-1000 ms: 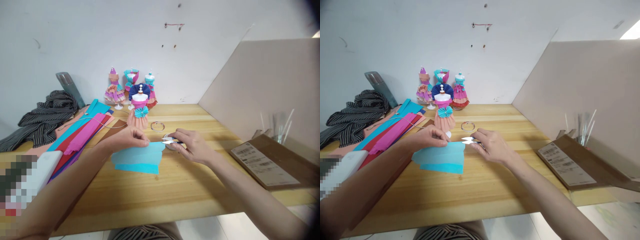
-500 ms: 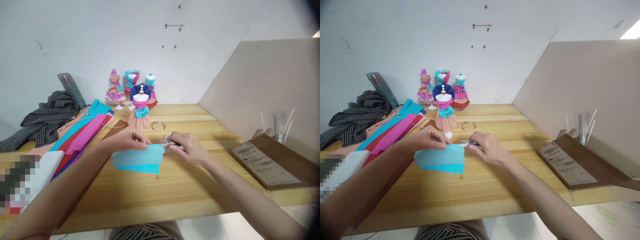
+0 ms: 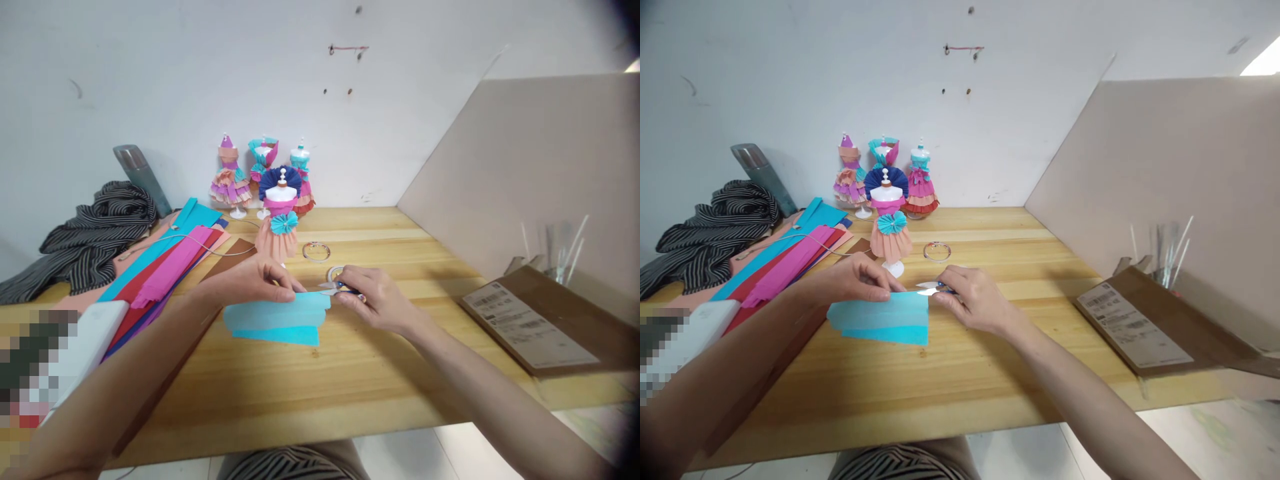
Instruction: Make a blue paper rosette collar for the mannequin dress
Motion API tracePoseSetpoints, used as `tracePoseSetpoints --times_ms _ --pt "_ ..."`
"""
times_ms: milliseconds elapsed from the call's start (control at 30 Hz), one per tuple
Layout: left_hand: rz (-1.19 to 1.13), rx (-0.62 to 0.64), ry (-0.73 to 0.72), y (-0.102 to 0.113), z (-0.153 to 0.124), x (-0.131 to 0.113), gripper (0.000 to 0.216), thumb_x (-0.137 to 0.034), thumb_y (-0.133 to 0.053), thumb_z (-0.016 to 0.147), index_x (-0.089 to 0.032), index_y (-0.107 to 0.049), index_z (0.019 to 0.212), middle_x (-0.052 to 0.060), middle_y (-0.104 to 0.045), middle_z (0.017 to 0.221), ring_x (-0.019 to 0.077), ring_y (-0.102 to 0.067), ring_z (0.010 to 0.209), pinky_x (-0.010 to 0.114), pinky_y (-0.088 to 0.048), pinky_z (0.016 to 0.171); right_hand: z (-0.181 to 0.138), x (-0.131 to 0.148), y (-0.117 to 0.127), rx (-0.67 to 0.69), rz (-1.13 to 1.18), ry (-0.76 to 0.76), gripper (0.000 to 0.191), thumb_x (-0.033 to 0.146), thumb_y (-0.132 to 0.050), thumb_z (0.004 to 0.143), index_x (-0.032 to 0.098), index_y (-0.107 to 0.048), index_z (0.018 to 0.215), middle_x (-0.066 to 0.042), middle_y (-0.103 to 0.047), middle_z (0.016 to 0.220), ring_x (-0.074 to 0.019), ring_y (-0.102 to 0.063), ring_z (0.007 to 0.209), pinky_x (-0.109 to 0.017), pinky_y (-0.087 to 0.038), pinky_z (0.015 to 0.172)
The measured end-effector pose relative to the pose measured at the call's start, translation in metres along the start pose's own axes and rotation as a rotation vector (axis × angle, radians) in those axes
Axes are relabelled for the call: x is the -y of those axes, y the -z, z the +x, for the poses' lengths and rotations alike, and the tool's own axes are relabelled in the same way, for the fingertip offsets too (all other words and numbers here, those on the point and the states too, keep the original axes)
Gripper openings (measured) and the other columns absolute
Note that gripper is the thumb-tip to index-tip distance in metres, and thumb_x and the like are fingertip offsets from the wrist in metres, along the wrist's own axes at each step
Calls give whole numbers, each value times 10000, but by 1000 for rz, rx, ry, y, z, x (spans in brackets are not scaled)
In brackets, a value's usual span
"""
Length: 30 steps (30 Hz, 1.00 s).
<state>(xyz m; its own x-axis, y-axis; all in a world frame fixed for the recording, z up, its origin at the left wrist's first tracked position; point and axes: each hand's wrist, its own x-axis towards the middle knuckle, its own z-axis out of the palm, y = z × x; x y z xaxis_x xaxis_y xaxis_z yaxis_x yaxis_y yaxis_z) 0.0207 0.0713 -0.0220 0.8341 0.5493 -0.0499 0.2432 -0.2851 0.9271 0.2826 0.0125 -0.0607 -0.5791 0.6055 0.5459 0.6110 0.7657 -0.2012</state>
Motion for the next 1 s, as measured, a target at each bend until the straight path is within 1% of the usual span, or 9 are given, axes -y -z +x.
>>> tracePoseSetpoints --times_ms 167,333,533,700,833,1000 --pt "3 13 12 0 0 -1 150 -304 -693 762 -171 -744 717 82 -755 1032 226 -687 973 270 -498 798 0 0 0 -18 -11 22 274 337 -388 979 177 -531 809 -37 -547 646 -144 -459 551 -255 -337 517" --pt "-10 19 19 0 0 1 152 -302 -697 757 -163 -741 714 85 -752 1046 221 -687 968 269 -494 806 -1 0 -2 -14 -36 30 312 304 -362 983 186 -516 738 -43 -541 625 -146 -459 548 -262 -330 522" --pt "-11 14 7 0 2 3 161 -303 -705 746 -149 -736 707 95 -760 1005 216 -693 944 256 -495 765 -2 2 0 -31 -100 52 225 298 -431 960 178 -534 800 -33 -559 650 -136 -466 549 -250 -326 513" --pt "-7 26 -15 -1 2 2 170 -308 -696 759 -153 -732 700 88 -766 975 221 -690 962 257 -494 764 1 6 1 -46 -125 65 218 313 -433 963 176 -534 827 -32 -560 657 -137 -473 553 -245 -328 507" --pt "-5 12 -16 0 1 3 164 -313 -698 760 -161 -740 717 81 -763 997 213 -691 964 255 -499 768 0 5 1 -59 -111 62 215 307 -434 960 174 -531 821 -22 -531 643 -134 -446 536 -245 -324 502" --pt "11 -9 -24 1 0 4 160 -310 -705 748 -158 -743 717 86 -771 926 221 -690 968 272 -503 801 -3 2 2 -62 -54 48 170 268 -449 944 176 -527 824 -1 -492 633 -123 -412 520 -237 -317 501"
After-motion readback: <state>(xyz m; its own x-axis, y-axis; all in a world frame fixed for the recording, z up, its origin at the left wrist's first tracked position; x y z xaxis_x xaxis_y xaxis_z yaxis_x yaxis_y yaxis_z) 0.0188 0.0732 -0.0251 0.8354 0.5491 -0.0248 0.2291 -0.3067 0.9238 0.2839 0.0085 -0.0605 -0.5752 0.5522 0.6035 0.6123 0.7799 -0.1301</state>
